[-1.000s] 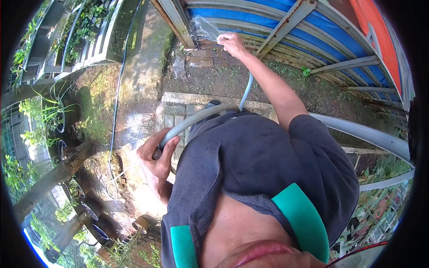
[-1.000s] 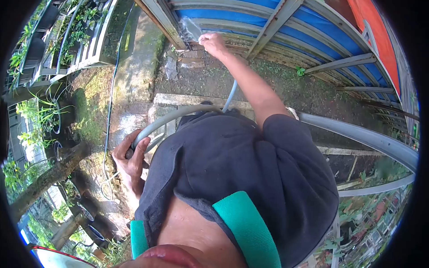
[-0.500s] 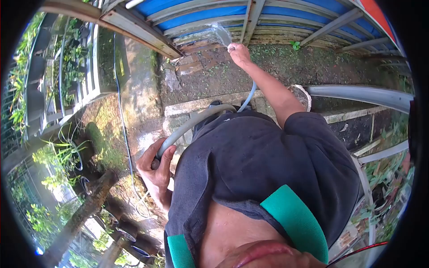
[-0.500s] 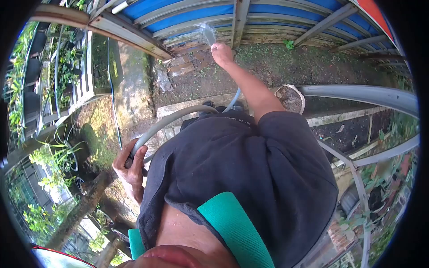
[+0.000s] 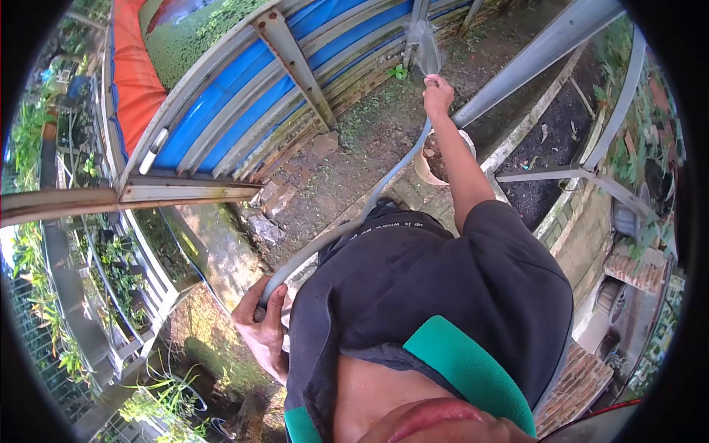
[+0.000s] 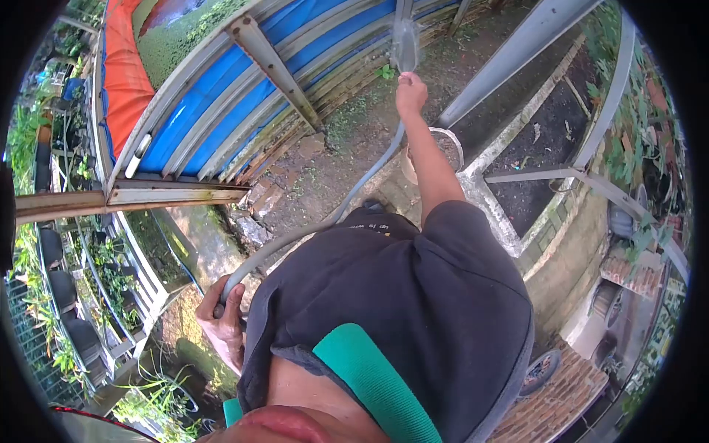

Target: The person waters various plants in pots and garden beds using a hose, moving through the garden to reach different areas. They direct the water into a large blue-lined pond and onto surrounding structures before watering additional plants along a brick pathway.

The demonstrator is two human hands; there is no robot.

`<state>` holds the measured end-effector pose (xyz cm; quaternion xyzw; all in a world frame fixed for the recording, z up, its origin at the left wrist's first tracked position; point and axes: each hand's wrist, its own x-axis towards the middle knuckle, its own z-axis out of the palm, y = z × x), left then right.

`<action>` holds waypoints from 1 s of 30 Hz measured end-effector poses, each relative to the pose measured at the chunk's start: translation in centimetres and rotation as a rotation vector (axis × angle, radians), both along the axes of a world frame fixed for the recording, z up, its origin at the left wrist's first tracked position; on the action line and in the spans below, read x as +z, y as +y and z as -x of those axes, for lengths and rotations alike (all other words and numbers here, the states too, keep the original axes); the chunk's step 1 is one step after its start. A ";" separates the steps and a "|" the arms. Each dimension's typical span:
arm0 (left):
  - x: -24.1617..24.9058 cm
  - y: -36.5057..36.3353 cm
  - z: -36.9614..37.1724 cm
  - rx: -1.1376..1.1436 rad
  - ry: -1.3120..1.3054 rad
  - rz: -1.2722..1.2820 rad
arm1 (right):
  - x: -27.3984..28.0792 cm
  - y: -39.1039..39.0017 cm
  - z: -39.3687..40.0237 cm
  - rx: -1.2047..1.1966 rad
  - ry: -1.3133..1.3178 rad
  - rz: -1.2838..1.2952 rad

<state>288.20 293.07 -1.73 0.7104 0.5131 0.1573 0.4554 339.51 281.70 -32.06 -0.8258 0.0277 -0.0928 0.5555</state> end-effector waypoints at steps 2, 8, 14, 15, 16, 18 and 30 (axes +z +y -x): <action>-0.1 0.1 -0.6 -0.028 0.002 0.029 | 2.0 -1.8 -0.5 -0.038 0.074 -0.040; -0.5 -0.4 -2.5 -0.093 0.004 0.050 | 3.8 -4.4 -4.3 -0.125 -0.017 -0.034; -0.9 -1.9 -4.1 -0.101 0.016 0.082 | 7.0 -6.5 -9.1 -0.222 -0.108 -0.058; -0.8 -2.3 -4.4 -0.089 0.016 0.105 | 7.8 -6.7 -9.8 -0.233 -0.115 -0.062; -0.8 -2.8 -4.7 -0.073 0.018 0.130 | 8.5 -6.9 -10.4 -0.242 -0.120 -0.063; -1.3 -3.7 -5.4 -0.058 0.016 0.125 | 8.4 -7.3 -12.6 -0.294 -0.133 -0.102; -0.8 -9.0 -8.4 0.079 0.134 0.189 | 6.6 -9.2 -17.9 -0.055 0.427 -0.536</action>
